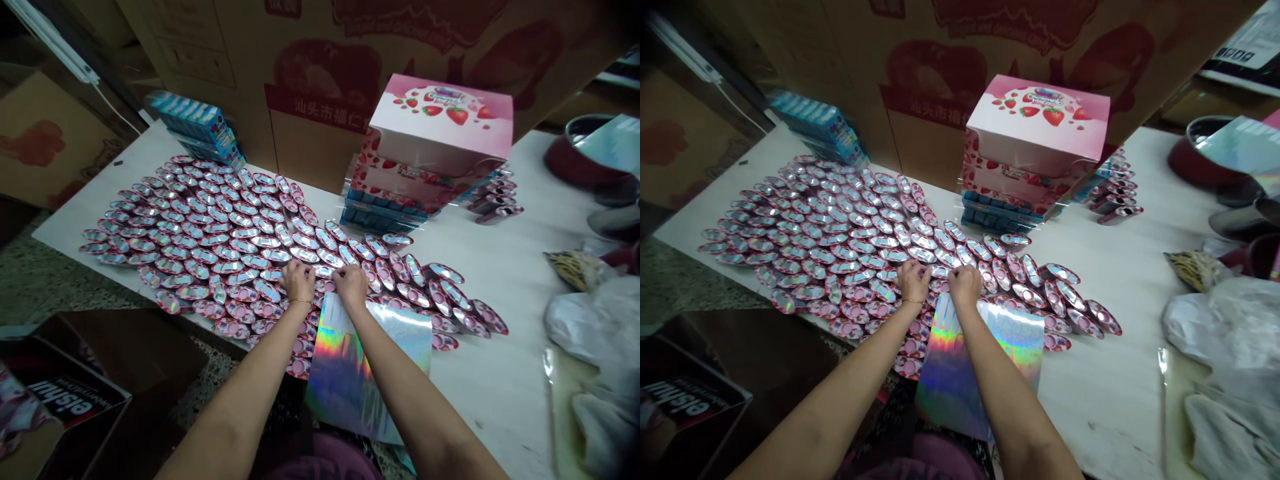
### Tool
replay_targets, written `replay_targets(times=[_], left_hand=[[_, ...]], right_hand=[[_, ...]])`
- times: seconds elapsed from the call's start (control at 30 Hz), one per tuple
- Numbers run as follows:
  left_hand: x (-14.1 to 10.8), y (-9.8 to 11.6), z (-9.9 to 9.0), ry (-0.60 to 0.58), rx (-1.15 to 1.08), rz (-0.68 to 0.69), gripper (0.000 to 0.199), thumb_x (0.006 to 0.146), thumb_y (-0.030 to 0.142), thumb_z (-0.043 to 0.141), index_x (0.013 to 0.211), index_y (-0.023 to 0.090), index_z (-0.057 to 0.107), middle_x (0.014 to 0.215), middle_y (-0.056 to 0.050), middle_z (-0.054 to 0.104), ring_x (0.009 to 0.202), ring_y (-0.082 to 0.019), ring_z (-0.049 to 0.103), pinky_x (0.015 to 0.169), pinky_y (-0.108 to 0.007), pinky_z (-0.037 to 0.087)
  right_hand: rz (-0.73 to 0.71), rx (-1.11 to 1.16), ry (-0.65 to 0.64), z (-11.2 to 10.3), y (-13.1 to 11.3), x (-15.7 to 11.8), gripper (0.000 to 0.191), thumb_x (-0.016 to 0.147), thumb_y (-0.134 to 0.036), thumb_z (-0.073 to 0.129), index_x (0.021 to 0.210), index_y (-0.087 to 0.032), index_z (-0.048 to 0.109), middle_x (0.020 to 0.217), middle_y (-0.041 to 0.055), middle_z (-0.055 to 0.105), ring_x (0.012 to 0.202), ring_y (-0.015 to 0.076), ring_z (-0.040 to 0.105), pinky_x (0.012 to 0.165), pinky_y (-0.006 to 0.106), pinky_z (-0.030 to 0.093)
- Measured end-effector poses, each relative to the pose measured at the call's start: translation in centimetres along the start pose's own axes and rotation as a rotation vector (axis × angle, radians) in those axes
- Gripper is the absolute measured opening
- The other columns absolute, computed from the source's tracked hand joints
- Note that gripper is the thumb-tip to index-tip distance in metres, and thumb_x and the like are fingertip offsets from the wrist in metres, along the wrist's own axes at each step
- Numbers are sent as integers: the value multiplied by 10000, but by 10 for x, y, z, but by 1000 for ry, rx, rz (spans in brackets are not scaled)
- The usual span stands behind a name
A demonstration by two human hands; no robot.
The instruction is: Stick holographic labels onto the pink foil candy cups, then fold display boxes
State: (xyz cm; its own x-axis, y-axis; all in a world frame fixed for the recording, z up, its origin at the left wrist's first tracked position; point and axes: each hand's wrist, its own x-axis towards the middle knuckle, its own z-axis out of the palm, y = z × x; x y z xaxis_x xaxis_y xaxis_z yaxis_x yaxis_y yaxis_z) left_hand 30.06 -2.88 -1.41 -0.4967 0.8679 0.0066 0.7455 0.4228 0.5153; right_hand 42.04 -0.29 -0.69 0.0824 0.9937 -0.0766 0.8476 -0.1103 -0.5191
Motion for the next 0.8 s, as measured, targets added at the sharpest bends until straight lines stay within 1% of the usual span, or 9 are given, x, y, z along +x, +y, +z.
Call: replay_targets(times=[0.13,0.3,0.4,0.43,0.5,0.57,0.6,0.67,0.8], left_hand=[[1,1,0,-5,20,-29,75,746,278,556,746,210,587,966,-58,557,956,-244,459,774,-374,331],[3,2,-4,-10,47,3,118,770,226,501,863,217,573,1000,-73,552,976,-254,456,769,-374,330],[-1,7,-7,-19,44,38,211,798,266,475,983,221,567,1076,-91,528,1024,-261,439,799,-383,322],[-4,11,-8,-54,33,102,244,804,304,479,1019,231,566,1106,-89,519,1045,-260,428,820,-387,316],[-15,20,-8,-208,8,331,293,776,400,527,1032,269,582,1150,-70,506,1086,-255,402,867,-390,295],[-30,31,-4,-394,0,551,326,701,457,610,983,295,608,1172,-47,499,1109,-255,382,890,-393,282],[-37,36,-2,-460,7,611,334,668,457,646,958,295,615,1182,-42,493,1116,-257,376,891,-395,281],[-49,44,4,-515,34,628,319,635,420,689,911,279,619,1195,-42,483,1123,-259,369,886,-398,285],[-61,51,14,-477,29,553,205,660,356,682,817,244,612,1184,-39,491,1126,-244,372,912,-397,279]], right_hand=[[-5,-90,18,-8,-2,-4,165,759,-249,521,860,-181,632,812,60,610,780,195,502,694,308,308],[-421,-214,-146,-23,6,-8,249,800,-157,462,889,-257,672,896,81,591,884,228,465,737,348,295],[-429,-154,-112,-42,32,-4,298,795,-134,449,937,-264,676,917,77,578,882,213,476,754,343,325],[-393,-97,-57,-51,45,-3,309,800,-134,433,956,-254,671,931,73,572,886,202,484,761,333,342],[-346,23,33,-71,72,-6,315,819,-152,403,988,-233,658,933,65,566,883,180,503,770,312,371],[-362,77,33,-86,97,-14,284,834,-200,415,985,-218,654,900,58,573,865,172,516,772,305,385],[-388,67,-4,-91,107,-19,262,835,-228,437,977,-214,656,884,56,580,854,172,520,770,304,387],[-439,-17,-89,-92,118,-31,235,827,-269,482,973,-216,659,888,59,593,847,179,518,759,308,380],[-495,-276,-132,-76,122,-51,276,846,-270,465,1082,-252,607,976,71,599,877,209,489,739,334,355]])
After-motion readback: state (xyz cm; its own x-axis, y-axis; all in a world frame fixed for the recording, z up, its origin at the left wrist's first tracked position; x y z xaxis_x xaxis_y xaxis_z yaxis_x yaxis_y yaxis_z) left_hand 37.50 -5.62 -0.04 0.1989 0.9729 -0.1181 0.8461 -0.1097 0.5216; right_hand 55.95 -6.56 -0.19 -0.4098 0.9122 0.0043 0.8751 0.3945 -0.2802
